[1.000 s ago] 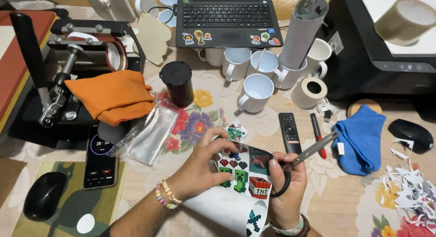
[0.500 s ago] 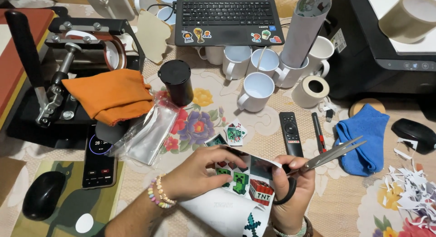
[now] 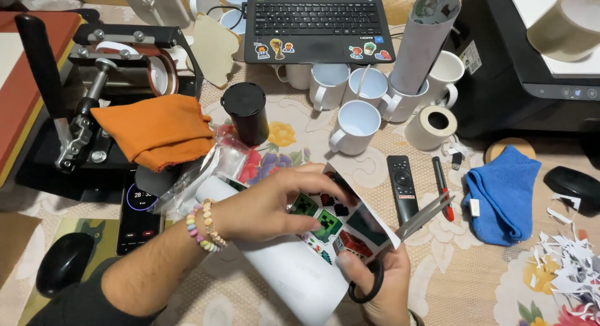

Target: Cutting out small printed graphics from a sheet of paper using scissors at a desk.

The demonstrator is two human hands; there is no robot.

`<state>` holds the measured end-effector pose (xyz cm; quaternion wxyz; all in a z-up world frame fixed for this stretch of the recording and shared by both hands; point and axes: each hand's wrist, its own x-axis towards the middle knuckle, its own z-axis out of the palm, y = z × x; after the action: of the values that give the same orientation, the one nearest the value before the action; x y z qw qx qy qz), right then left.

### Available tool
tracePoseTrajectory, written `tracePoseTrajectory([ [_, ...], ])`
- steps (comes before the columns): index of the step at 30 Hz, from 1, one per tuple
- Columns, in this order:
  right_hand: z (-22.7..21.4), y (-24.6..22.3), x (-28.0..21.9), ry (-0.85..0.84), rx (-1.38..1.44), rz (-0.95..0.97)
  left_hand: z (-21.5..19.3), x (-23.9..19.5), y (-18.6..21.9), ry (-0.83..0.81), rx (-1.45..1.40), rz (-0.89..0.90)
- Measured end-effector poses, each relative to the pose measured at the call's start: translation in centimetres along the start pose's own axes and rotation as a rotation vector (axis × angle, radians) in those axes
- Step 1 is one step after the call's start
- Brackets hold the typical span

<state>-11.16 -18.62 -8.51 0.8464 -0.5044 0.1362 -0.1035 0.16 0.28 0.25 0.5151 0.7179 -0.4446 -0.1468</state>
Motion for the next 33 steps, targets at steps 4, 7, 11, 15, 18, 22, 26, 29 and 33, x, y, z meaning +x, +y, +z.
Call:
tracePoseTrajectory([
  [4,0.9,-0.1,-0.5,0.104,0.066,0.055,0.1,0.2,-0.4,-0.006,-0.085,-0.028],
  [7,0.3,0.3,0.0,0.101,-0.030,0.039,0.1,0.4,-0.2,0.006,-0.121,-0.130],
  [11,-3.8,2.8,0.8,-0.108,-0.069,0.141,0.2,0.8,0.4,-0.037,0.048,-0.149],
  [15,-10.8,4.7,2.1,-0.447,-0.153,0.131,-0.9,1.1,1.2,-0.131,0.122,-0.140],
  [18,-10.9,-0.2,2.5,-0.635,-0.495,0.251,-2.5,1.1,2.3,-0.166,0.173,-0.118],
  [22,-12.3,-2.5,2.9,-0.766,-0.635,0.434,-3.5,1.3,3.8,-0.215,0.163,-0.122],
  [26,-10.5,-4.6,3.5,-1.114,-0.831,0.038,-3.7,1.6,4.4,-0.255,0.164,-0.085],
  [29,-9.0,-5.6,3.8,-1.185,-0.832,-0.029,-3.3,1.6,4.5,-0.271,0.171,-0.055],
  [33,-6.2,-7.1,3.8,-1.174,-0.854,-0.015,-2.9,1.4,4.6,-0.288,0.170,-0.028],
])
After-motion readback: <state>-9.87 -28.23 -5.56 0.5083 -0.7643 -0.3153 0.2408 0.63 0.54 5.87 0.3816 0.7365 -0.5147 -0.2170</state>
